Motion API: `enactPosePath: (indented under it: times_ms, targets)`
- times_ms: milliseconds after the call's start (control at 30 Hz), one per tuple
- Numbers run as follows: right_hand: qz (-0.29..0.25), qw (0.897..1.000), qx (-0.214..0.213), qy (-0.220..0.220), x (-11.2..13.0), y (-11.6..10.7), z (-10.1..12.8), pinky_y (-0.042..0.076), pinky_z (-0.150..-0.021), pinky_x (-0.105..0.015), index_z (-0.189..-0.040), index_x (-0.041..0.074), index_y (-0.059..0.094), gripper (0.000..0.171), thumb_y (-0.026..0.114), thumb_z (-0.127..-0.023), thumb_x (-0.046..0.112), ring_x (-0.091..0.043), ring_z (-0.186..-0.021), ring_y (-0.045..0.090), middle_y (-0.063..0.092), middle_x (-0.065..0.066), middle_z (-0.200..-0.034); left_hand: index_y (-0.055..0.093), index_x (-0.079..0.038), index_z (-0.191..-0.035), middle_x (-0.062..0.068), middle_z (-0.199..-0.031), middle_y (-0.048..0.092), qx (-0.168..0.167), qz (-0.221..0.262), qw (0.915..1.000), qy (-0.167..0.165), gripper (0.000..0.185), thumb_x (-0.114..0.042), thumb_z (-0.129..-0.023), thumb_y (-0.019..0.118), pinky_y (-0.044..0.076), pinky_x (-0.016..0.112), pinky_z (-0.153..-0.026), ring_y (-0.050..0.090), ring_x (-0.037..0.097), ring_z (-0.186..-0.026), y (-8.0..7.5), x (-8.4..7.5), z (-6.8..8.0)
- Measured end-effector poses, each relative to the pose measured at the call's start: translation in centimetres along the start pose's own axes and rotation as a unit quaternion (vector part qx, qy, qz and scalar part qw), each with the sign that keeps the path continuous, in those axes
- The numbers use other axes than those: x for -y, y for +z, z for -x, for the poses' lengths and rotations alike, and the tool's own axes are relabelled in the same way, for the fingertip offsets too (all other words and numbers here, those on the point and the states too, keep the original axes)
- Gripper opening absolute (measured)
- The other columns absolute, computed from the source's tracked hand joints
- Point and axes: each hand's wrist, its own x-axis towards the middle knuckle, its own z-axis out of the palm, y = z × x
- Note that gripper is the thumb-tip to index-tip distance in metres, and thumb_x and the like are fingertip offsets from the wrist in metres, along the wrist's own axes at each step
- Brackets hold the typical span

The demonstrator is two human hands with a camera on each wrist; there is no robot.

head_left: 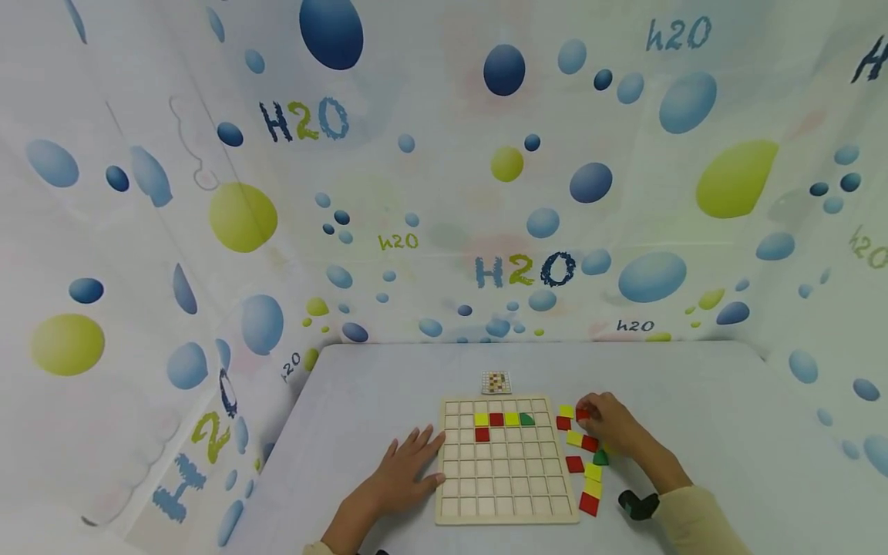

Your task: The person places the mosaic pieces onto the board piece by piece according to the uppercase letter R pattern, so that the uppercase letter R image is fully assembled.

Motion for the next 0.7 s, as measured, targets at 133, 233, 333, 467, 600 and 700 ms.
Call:
enactPosePath:
  times_ms: [133, 233, 333, 467, 600, 700]
  targets:
    - [-0.007, 1.000, 0.007, 0.001, 0.2, 0.1, 0.4, 0.058, -0.094, -0.045, -0.122, 0.005, 0.066, 0.026, 0.075, -0.098, 0.011, -0.023, -0.096, 0.055, 0.057, -0.009, -0.105, 0.039, -0.017, -0.165, 0.015, -0.173, 0.030, -0.001, -0.006, 1.0000, -0.004, 0.073, -0.052, -0.104, 0.060, 0.014, 0.074, -0.124, 0.024, 0.044, -0.160, 0.1, 0.1, -0.1]
    - [-0.006, 1.000, 0.007, -0.005, 0.4, 0.1, 0.7, 0.058, -0.095, -0.045, -0.121, 0.006, 0.067, 0.025, 0.076, -0.098, 0.010, -0.022, -0.096, 0.055, 0.058, -0.008, -0.106, 0.039, -0.017, -0.165, 0.015, -0.173, 0.029, 0.000, -0.006, 1.0000, -0.005, 0.073, -0.052, -0.104, 0.060, 0.014, 0.074, -0.124, 0.024, 0.044, -0.160, 0.2, 0.2, -0.1]
    - [0.009, 1.000, -0.006, -0.009, 0.7, 0.3, 0.9, 0.058, -0.095, -0.047, -0.120, 0.006, 0.067, 0.025, 0.076, -0.097, 0.011, -0.022, -0.096, 0.055, 0.059, -0.008, -0.106, 0.039, -0.015, -0.164, 0.016, -0.172, 0.030, -0.001, 0.000, 1.0000, 0.002, 0.073, -0.051, -0.104, 0.060, 0.014, 0.075, -0.123, 0.024, 0.046, -0.159, 0.1, 0.2, -0.1]
    - [0.033, 0.999, -0.036, -0.013, 1.5, 0.8, 1.1, 0.054, -0.093, -0.051, -0.120, 0.008, 0.068, 0.026, 0.077, -0.097, 0.016, -0.023, -0.099, 0.057, 0.061, -0.008, -0.108, 0.039, -0.014, -0.164, 0.017, -0.172, 0.029, 0.000, 0.010, 0.9999, 0.010, 0.073, -0.050, -0.105, 0.060, 0.014, 0.076, -0.122, 0.024, 0.047, -0.159, 0.0, 0.1, 0.0]
    - [0.044, 0.997, -0.052, -0.047, 3.0, 1.7, 1.2, 0.046, -0.084, -0.048, -0.120, 0.011, 0.069, 0.028, 0.079, -0.096, 0.020, -0.023, -0.100, 0.060, 0.062, -0.006, -0.108, 0.038, -0.015, -0.165, 0.017, -0.173, 0.029, 0.000, 0.006, 0.9999, 0.010, 0.073, -0.051, -0.105, 0.060, 0.014, 0.076, -0.123, 0.024, 0.046, -0.159, 0.0, 0.1, 0.1]
    - [0.037, 0.996, -0.051, -0.067, 4.4, 2.5, 1.3, 0.041, -0.080, -0.042, -0.120, 0.014, 0.069, 0.029, 0.081, -0.095, 0.022, -0.019, -0.096, 0.057, 0.062, -0.002, -0.106, 0.039, -0.016, -0.164, 0.016, -0.172, 0.030, -0.003, 0.003, 0.9999, 0.009, 0.073, -0.050, -0.104, 0.061, 0.015, 0.076, -0.122, 0.024, 0.046, -0.159, 0.0, 0.0, 0.1]
